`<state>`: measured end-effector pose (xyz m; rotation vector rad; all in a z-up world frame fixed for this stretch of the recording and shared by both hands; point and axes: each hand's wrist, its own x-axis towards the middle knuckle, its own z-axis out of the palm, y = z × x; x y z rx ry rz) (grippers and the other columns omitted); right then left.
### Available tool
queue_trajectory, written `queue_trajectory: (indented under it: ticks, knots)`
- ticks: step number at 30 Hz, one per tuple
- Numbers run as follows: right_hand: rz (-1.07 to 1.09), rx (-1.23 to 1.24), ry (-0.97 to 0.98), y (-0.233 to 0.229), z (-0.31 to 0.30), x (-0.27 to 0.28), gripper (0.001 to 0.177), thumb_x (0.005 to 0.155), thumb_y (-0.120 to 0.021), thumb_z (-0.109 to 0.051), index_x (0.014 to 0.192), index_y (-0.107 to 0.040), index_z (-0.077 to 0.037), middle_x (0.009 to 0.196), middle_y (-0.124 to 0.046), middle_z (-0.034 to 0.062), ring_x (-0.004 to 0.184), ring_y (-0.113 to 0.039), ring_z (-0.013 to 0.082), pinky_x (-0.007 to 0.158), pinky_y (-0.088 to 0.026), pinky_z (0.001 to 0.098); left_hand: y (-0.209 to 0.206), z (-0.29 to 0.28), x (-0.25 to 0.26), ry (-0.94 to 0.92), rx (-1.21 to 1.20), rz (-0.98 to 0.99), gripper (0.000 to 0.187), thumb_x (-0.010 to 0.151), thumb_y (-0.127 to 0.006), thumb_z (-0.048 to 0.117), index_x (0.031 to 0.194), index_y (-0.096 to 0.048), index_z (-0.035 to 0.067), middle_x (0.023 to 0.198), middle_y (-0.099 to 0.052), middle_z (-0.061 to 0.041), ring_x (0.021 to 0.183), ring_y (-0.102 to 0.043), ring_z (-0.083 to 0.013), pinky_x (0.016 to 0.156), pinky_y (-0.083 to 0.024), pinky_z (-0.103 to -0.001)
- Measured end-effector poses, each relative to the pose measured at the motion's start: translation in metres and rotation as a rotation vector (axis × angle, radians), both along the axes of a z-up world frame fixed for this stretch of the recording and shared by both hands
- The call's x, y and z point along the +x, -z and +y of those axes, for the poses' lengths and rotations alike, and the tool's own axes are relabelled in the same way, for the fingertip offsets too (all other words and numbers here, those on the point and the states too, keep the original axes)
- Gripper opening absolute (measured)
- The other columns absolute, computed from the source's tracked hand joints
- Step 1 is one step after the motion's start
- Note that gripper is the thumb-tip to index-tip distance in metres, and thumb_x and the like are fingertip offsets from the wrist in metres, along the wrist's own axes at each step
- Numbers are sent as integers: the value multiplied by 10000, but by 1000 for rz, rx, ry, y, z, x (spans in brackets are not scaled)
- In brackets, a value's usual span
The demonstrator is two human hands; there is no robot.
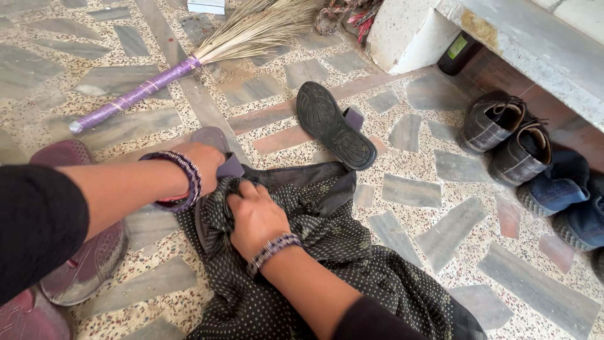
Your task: The person cleans a pair of white sneakers and two pairs of sandals using a dark patterned cloth. They wipe the sneakers and place them on a shelf, then wipe the sandals and place them on the same shelf.
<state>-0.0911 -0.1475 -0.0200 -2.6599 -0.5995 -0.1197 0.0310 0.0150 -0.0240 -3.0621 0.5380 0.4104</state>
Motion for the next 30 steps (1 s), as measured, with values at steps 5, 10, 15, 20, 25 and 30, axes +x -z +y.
queue_trajectory:
  ticks: [5, 10, 15, 20, 25, 30]
  knots:
    - [89, -53, -204, -14, -26, -33, 318, 655, -687, -25, 973, -699, -28, 1160, -619, 145, 1115, -597, 360, 946, -522, 449, -18, -10, 10, -11, 131, 38, 321, 740, -757, 187, 1047, -803, 105, 1078, -757, -165, 1058, -727, -348, 935, -579, -418]
    - [385, -201, -444, -34, -39, -13, 422, 726, -685, -60, 1148, -697, -38, 1180, -654, 192, 1131, -640, 381, 1012, -524, 444, -16, -10, 30, 63, 281, 32, 373, 737, -803, 261, 1067, -802, 87, 1092, -751, -162, 1068, -724, -351, 927, -580, -415]
    - [-103, 148, 77, -64, -18, -12, 506, 698, -638, -40, 1201, -680, 9, 1240, -629, 221, 1163, -593, 420, 979, -520, 477, -4, -3, 55, 141, 86, -127, 381, 695, -766, 129, 1072, -818, 149, 1111, -753, -158, 1090, -704, -366, 956, -569, -429]
    - [-88, 170, -2, -50, -3, -39, 552, 698, -593, 48, 1226, -711, -59, 1343, -598, 215, 1216, -559, 419, 985, -488, 457, -57, 6, 55, -67, -141, -236, 402, 786, -821, 316, 1107, -765, 82, 1131, -713, -186, 1086, -672, -377, 963, -525, -447]
    - [-81, 256, 84, -49, -19, -34, 600, 661, -607, 62, 1239, -695, -73, 1333, -591, 216, 1255, -578, 402, 1100, -471, 430, -108, 33, 59, -152, -156, -189, 317, 867, -749, 276, 1056, -764, 23, 1029, -757, -217, 986, -737, -379, 894, -575, -471]
    - [-400, 515, 192, -85, -17, -7, 686, 635, -588, 106, 1311, -642, 4, 1383, -549, 252, 1263, -549, 433, 1075, -474, 458, -105, 13, -10, 285, 198, -53, 167, 774, -738, 164, 902, -768, 62, 929, -734, -203, 954, -716, -356, 869, -573, -456]
